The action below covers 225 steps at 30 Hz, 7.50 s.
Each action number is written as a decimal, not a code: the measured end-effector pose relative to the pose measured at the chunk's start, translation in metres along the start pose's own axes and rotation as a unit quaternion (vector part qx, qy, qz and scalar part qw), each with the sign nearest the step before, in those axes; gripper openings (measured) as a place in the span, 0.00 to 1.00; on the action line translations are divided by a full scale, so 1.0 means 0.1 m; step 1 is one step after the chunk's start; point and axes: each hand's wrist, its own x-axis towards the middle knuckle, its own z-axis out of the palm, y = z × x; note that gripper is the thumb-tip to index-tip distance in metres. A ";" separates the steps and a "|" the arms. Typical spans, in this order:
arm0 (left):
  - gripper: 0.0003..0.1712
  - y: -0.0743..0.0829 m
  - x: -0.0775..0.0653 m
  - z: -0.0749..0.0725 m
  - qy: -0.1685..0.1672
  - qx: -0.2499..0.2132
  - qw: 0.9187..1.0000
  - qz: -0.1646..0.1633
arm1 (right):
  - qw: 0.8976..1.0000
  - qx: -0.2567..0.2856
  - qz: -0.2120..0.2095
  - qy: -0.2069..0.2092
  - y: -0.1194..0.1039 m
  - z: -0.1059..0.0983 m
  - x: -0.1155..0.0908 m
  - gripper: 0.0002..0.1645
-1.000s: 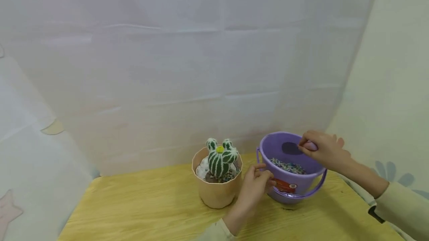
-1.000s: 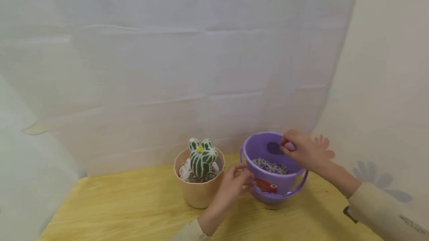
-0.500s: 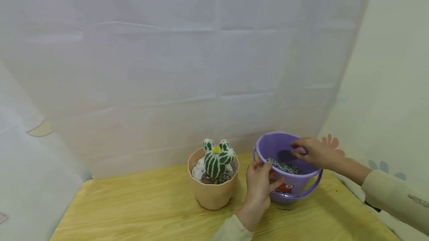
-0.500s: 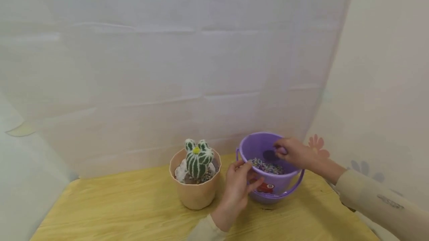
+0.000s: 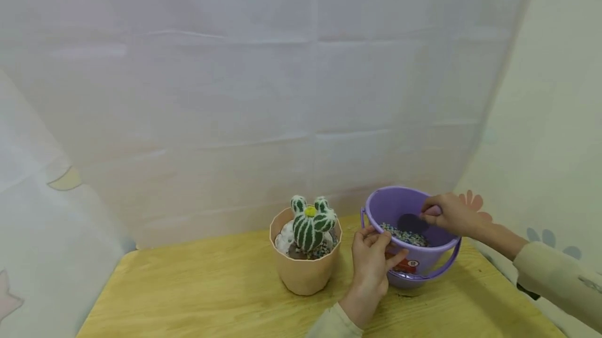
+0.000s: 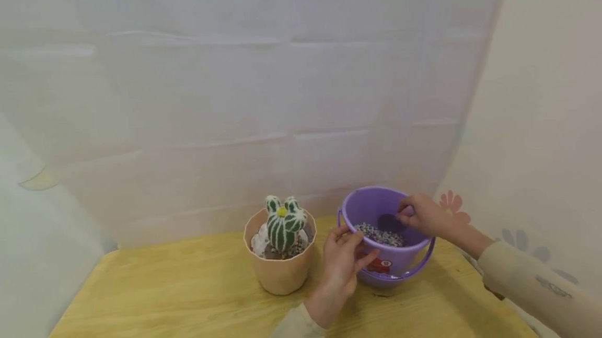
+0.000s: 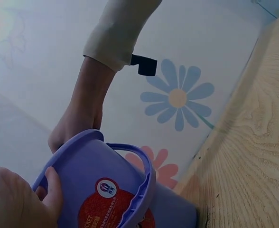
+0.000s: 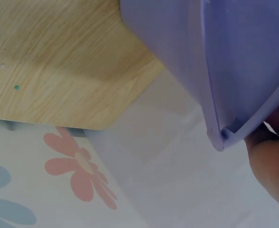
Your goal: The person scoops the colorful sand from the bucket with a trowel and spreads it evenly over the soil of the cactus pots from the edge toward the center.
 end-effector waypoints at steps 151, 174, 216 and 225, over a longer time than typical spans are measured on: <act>0.21 -0.22 0.25 -0.20 -0.083 -0.031 0.993 -0.078 | 0.843 0.458 0.281 -0.035 0.09 -0.01 -0.28 0.22; 0.24 -0.15 0.26 -0.28 -0.084 -0.007 0.995 -0.059 | 0.756 0.609 0.229 0.066 0.01 -0.04 -0.77 0.32; 0.11 1.16 -0.32 -0.99 -0.097 0.583 0.710 0.383 | 0.761 0.585 0.245 0.135 -0.64 0.21 0.00 0.25; 0.14 1.51 0.18 -1.59 0.026 0.632 0.682 0.366 | 0.758 0.582 0.243 0.168 -0.86 0.39 0.11 0.26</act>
